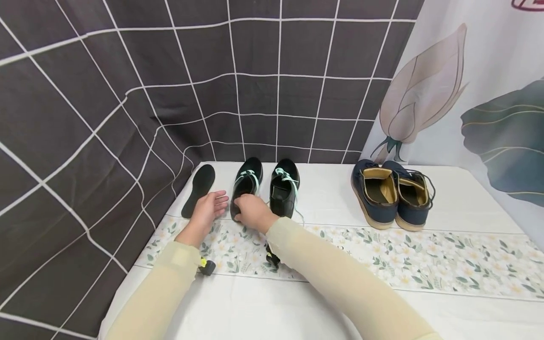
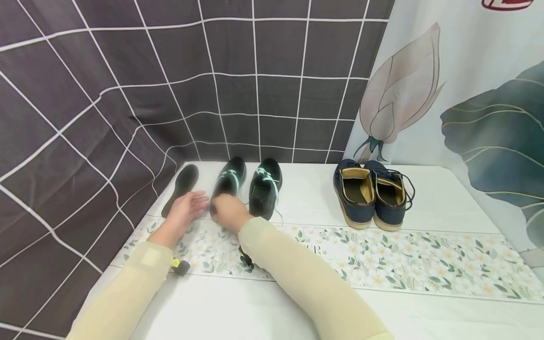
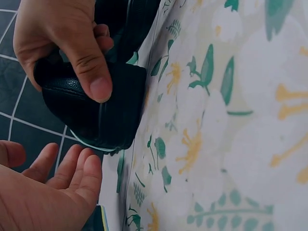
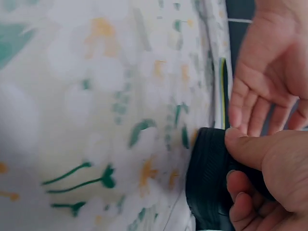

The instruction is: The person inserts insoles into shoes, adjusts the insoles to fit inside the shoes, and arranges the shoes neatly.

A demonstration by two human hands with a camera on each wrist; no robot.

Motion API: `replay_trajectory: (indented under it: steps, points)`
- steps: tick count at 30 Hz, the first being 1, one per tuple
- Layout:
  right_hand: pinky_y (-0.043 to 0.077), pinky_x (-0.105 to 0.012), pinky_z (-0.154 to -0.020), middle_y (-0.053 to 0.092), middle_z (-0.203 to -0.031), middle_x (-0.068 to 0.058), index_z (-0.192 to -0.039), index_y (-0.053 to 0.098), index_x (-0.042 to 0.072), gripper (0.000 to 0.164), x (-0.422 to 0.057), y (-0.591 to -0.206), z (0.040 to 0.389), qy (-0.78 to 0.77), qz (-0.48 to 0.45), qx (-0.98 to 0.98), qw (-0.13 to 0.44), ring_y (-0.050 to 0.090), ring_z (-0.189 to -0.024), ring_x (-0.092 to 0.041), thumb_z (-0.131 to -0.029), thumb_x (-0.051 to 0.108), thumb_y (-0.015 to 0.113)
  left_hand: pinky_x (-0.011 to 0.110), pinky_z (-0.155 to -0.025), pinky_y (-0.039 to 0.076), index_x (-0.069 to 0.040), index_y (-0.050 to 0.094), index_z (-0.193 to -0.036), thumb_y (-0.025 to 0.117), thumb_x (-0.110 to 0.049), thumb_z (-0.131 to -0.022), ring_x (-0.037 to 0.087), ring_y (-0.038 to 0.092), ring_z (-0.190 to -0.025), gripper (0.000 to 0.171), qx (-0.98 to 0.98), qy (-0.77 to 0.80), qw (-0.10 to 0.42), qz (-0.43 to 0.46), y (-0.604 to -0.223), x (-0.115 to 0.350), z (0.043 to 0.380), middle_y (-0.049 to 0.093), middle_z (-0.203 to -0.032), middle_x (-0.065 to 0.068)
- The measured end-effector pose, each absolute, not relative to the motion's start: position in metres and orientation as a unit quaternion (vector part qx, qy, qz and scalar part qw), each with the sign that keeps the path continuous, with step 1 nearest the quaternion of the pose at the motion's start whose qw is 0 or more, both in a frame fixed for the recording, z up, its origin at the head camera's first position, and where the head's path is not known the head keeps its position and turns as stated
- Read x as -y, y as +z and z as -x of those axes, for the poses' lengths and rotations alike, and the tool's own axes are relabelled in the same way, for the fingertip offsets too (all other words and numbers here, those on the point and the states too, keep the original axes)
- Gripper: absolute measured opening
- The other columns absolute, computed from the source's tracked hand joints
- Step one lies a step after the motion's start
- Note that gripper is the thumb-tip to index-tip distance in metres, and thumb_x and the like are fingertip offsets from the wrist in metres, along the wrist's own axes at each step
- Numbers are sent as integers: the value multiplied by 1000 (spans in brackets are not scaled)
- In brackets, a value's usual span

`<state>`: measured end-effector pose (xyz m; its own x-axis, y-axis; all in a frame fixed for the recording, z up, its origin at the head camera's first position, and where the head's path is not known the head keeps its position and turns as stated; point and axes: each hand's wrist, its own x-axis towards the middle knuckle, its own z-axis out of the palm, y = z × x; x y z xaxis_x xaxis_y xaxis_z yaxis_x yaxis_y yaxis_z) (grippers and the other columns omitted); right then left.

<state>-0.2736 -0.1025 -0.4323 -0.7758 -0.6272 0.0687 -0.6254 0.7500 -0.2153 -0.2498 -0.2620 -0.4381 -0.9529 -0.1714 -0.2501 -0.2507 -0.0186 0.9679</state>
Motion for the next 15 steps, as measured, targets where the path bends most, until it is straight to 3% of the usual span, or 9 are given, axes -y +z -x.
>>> replay_trajectory:
  steps: [6,15]
  points:
    - [54,-37,-88,67,-104,-3,-114,71,11,29,100,-435,269,-109,349,-931,-8,68,-99,-19,-90,26,76,40,-113,40,0,40,-151,28,-23,-107,32,49,-136,51,-694,703,30,149,-436,261,253,47,-150,22]
    - [55,-35,-88,66,-112,-3,-118,70,12,30,96,-443,264,-114,363,-925,-15,68,-101,-19,-92,25,73,40,-120,30,0,19,-158,24,-29,-108,34,35,-146,59,-667,727,60,148,-440,262,259,31,-158,27]
